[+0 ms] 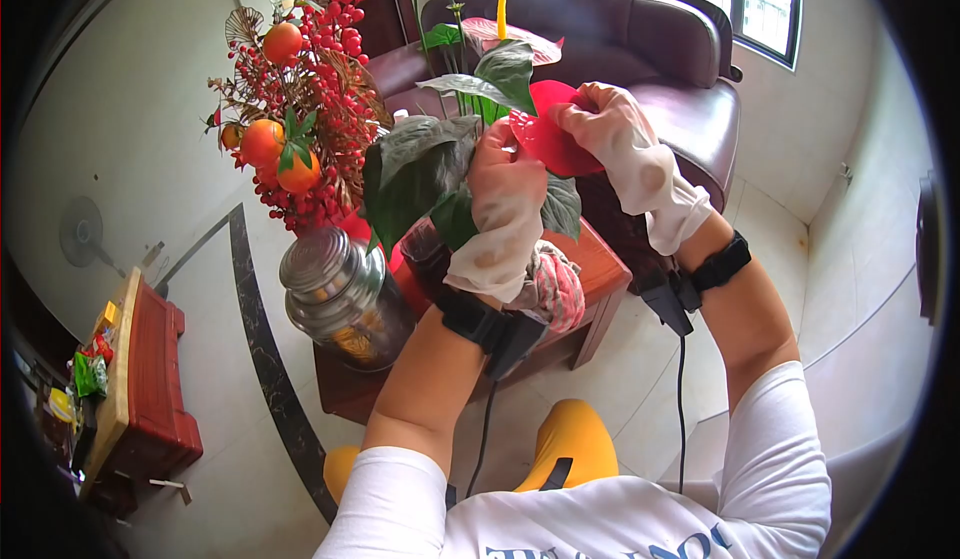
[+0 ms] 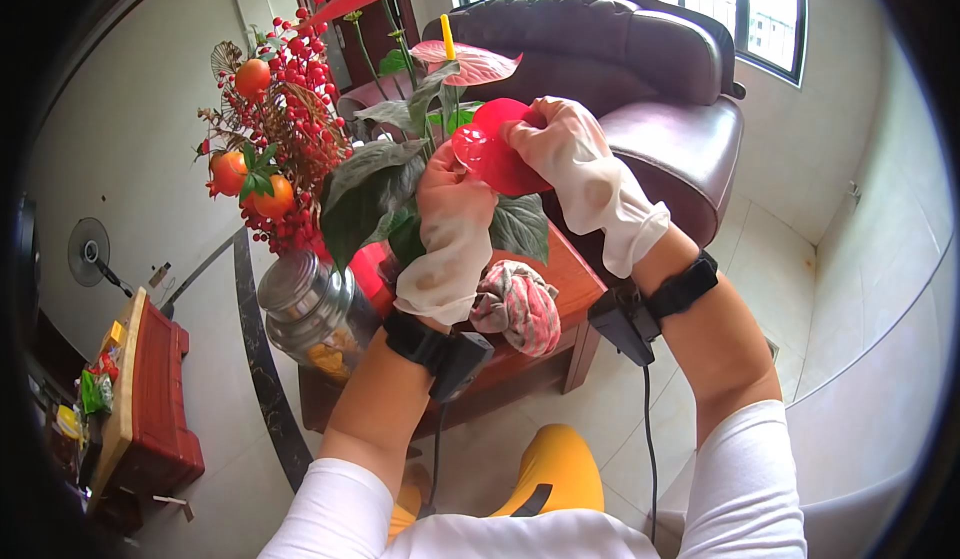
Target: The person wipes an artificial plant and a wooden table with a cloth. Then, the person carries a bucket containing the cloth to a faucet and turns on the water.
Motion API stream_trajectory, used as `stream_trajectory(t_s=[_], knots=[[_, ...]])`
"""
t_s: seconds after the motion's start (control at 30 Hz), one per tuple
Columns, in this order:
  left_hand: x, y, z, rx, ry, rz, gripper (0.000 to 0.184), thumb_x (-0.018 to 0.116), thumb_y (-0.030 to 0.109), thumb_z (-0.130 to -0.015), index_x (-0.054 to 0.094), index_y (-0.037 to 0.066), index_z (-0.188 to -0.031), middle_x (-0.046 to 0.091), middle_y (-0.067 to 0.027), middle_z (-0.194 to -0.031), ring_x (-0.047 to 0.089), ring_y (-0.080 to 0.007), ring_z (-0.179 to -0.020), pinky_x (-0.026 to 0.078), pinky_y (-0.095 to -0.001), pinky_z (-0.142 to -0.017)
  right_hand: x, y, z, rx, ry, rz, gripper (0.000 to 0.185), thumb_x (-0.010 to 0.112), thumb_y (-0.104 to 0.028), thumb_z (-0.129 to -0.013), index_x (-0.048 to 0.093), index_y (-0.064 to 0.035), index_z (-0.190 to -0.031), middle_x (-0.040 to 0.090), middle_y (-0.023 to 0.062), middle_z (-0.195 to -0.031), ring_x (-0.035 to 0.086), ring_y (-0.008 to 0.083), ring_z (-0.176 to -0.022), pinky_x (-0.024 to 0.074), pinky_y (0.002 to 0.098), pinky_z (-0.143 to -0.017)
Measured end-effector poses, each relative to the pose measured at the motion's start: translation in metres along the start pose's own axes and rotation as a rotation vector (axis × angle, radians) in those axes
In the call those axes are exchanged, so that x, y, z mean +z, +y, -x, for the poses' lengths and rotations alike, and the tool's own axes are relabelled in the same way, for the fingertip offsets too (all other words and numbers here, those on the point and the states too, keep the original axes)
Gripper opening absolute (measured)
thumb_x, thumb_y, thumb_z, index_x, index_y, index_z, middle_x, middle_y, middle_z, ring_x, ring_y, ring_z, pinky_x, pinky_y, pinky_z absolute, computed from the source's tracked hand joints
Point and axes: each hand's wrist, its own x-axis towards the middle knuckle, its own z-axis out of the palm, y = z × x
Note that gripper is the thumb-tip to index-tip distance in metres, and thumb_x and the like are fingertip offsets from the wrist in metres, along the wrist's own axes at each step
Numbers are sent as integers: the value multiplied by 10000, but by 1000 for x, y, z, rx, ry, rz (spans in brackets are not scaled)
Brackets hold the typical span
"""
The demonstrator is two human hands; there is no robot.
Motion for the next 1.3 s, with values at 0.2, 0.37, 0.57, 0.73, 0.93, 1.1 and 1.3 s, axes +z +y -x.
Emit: stream_trajectory(t_s=[0.2, 0.37, 0.57, 0.73, 0.93, 1.1, 1.3], knots=[[1, 19, 12, -58, 15, -88, 166, 671, 115, -941, 701, 38, -1085, 732, -33, -932, 645, -81, -808, 512, -245, -745, 20, 31, -9, -441, 383, 190, 301, 800, -224, -834, 692, -17, -1024, 675, 176, -1141, 670, 297, -1009, 530, 382, -824], [0, 18, 6, -16, 2, -95, 156, 662, 135, -947, 706, 38, -1060, 731, -43, -916, 643, -93, -797, 510, -259, -752, 2, 30, 10, -401, -139, -182, 260, 611, -217, -989, 674, 0, -1116, 688, 134, -1061, 642, 225, -957, 507, 345, -869], [1, 7, 6, 153, 62, -205, 165, 649, 175, -942, 709, 70, -1054, 721, -110, -962, 694, -193, -844, 532, -318, -782, -7, 28, 31, -788, -45, 141, 385, 544, -253, -1019, 638, 17, -1277, 684, 66, -1007, 595, 146, -916, 476, 282, -870], [1, 21, 16, 106, 40, -372, 167, 658, 221, -935, 709, 106, -1045, 711, -140, -984, 707, -284, -862, 538, -368, -779, -1, 23, 26, -233, -208, -393, 274, 605, -156, -984, 686, -25, -1210, 704, -7, -1033, 597, 51, -942, 467, 233, -868], [-1, 23, 15, 96, 12, -378, 172, 653, 205, -943, 721, 100, -1061, 694, -67, -853, 618, -163, -737, 484, -312, -674, -4, 29, 20, -235, -215, -453, 236, 607, -160, -986, 709, -35, -1159, 697, -27, -1012, 581, 43, -900, 450, 216, -826], [0, 28, 17, 66, 21, -409, 183, 656, 244, -930, 709, 109, -1041, 711, -139, -970, 704, -304, -852, 534, -389, -772, -5, 25, 24, -222, -224, -404, 244, 603, -157, -989, 702, -26, -1170, 699, -15, -1035, 593, 54, -914, 458, 222, -848], [0, 24, 17, 64, 41, -368, 185, 659, 247, -925, 707, 108, -1036, 712, -133, -974, 698, -301, -842, 533, -390, -778, -3, 25, 29, -226, -264, -446, 267, 595, -142, -991, 680, -16, -1211, 708, 9, -1066, 613, 69, -983, 472, 246, -912]])
